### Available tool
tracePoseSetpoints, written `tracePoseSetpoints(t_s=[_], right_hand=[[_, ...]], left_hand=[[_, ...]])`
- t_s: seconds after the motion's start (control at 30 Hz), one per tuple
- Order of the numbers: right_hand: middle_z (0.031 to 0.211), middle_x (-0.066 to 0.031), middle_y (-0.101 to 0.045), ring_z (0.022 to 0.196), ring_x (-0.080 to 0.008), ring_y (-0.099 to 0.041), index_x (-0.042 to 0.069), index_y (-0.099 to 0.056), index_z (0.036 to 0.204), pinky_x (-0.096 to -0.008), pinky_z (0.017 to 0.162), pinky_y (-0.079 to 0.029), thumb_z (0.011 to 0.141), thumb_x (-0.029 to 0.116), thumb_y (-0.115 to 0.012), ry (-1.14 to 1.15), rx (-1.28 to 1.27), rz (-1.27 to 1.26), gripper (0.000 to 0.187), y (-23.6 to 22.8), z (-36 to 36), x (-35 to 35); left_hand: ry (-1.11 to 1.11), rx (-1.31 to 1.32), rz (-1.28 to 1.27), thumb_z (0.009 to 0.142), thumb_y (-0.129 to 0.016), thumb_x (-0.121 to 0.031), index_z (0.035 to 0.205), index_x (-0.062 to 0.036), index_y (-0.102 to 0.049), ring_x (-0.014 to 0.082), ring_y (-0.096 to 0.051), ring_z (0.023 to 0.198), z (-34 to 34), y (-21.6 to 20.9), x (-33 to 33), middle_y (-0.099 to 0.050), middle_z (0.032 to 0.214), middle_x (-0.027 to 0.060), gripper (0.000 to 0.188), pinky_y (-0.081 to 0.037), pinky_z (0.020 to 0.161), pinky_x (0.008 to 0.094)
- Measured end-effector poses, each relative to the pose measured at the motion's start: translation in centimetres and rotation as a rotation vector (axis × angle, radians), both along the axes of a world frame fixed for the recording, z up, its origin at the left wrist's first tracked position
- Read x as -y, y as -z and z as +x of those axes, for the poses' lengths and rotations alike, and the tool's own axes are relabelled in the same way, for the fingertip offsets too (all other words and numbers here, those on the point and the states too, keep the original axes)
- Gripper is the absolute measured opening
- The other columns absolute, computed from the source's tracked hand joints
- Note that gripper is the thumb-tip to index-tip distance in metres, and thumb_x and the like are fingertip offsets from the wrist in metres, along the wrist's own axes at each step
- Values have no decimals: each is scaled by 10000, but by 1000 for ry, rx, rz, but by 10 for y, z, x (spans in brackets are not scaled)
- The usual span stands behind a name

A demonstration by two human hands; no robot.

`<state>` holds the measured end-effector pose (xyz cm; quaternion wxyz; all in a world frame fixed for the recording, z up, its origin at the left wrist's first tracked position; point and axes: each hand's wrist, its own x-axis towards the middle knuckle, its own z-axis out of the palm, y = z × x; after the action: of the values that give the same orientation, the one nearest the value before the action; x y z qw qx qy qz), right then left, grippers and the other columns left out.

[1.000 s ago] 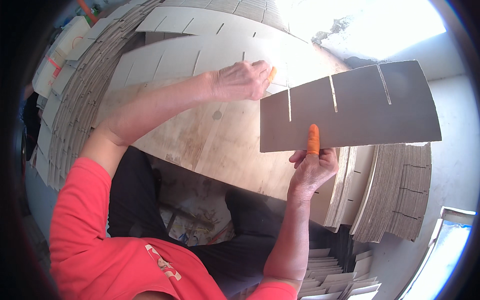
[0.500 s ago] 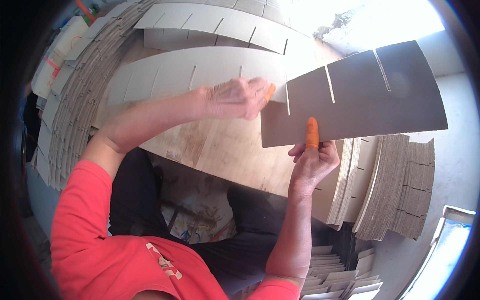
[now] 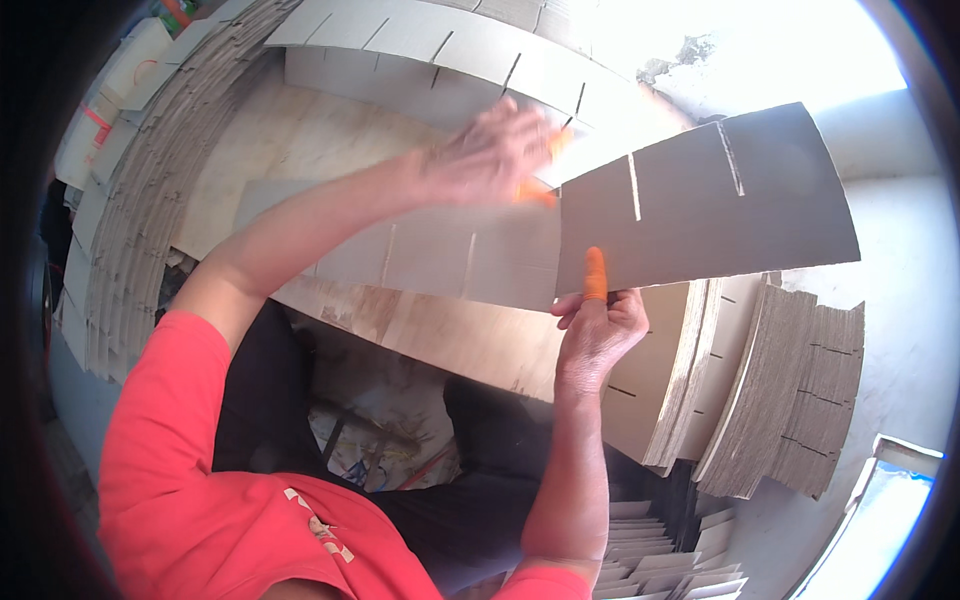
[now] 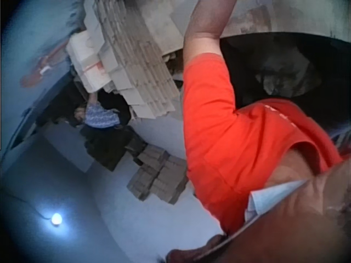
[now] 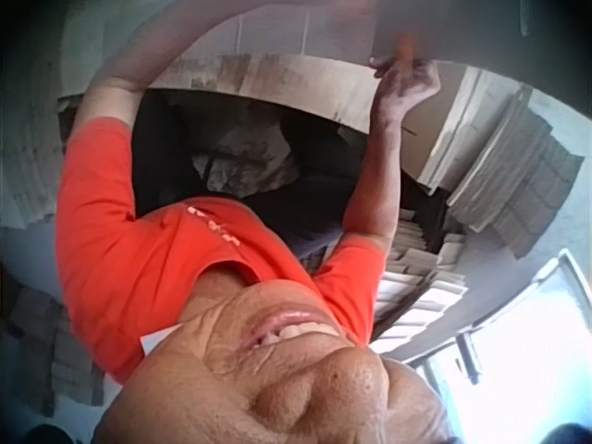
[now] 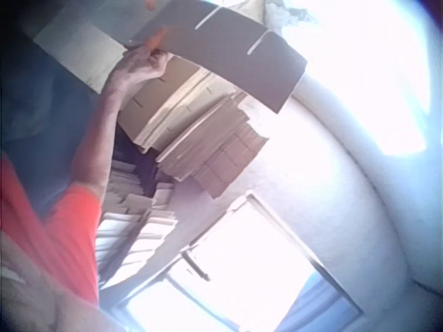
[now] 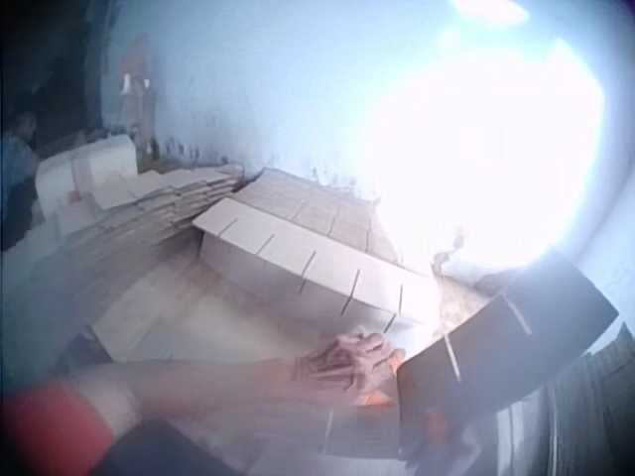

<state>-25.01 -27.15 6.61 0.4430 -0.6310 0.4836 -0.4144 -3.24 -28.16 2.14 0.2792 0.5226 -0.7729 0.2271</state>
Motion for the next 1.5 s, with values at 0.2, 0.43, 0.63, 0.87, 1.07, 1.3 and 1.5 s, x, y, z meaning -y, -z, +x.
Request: tracePoseSetpoints(t_s=[0.2,0.43,0.63,0.87,1.07,1.3,1.5], right_hand=[[475,-36,-547,372,-78,-475,-3,-644,846,-206,375,-337,891,195,-653,-23,52,29,204,6,3,-1],[477,-48,-545,383,-86,-484,-13,-639,837,-213,386,-355,887,216,-658,-36,36,37,235,8,4,-3],[510,-47,-552,402,-90,-509,-13,-633,834,-211,378,-362,889,195,-657,-56,28,38,216,2,3,-4],[537,-47,-563,397,-95,-530,-24,-613,804,-204,345,-359,896,135,-650,-54,11,32,187,-3,7,-6],[496,-51,-553,381,-86,-499,-21,-618,795,-206,355,-350,897,139,-650,-38,-24,53,192,-2,5,-6],[496,-55,-553,385,-79,-493,-21,-623,778,-203,364,-349,897,141,-648,-80,-65,65,203,-5,6,-12],[529,-49,-562,410,-87,-515,-25,-633,824,-208,385,-402,898,137,-639,-95,-89,68,178,-7,7,-8]], left_hand=[[-582,355,327,813,-629,-140,1060,63,-609,169,-530,967,56,27,69,-640,960,102,321,-445,741,345],[-345,87,123,811,-610,-65,637,-23,-522,252,-603,737,76,12,80,-595,670,109,200,-511,653,344],[-266,-298,371,847,-578,-104,698,15,-560,264,-599,790,74,-20,68,-601,755,128,191,-534,663,357],[-179,377,44,753,-560,-24,1062,68,-612,180,-571,946,55,-30,43,-599,944,97,326,-567,660,237],[-109,493,30,732,-601,-29,1044,108,-604,167,-560,918,23,-31,15,-598,899,88,341,-560,559,194],[-154,479,-42,708,-624,-36,947,101,-623,158,-547,857,29,-27,10,-583,860,87,275,-552,536,189],[4,485,-66,666,-632,-41,918,90,-634,146,-520,865,4,-37,-4,-582,855,55,284,-525,497,176]])
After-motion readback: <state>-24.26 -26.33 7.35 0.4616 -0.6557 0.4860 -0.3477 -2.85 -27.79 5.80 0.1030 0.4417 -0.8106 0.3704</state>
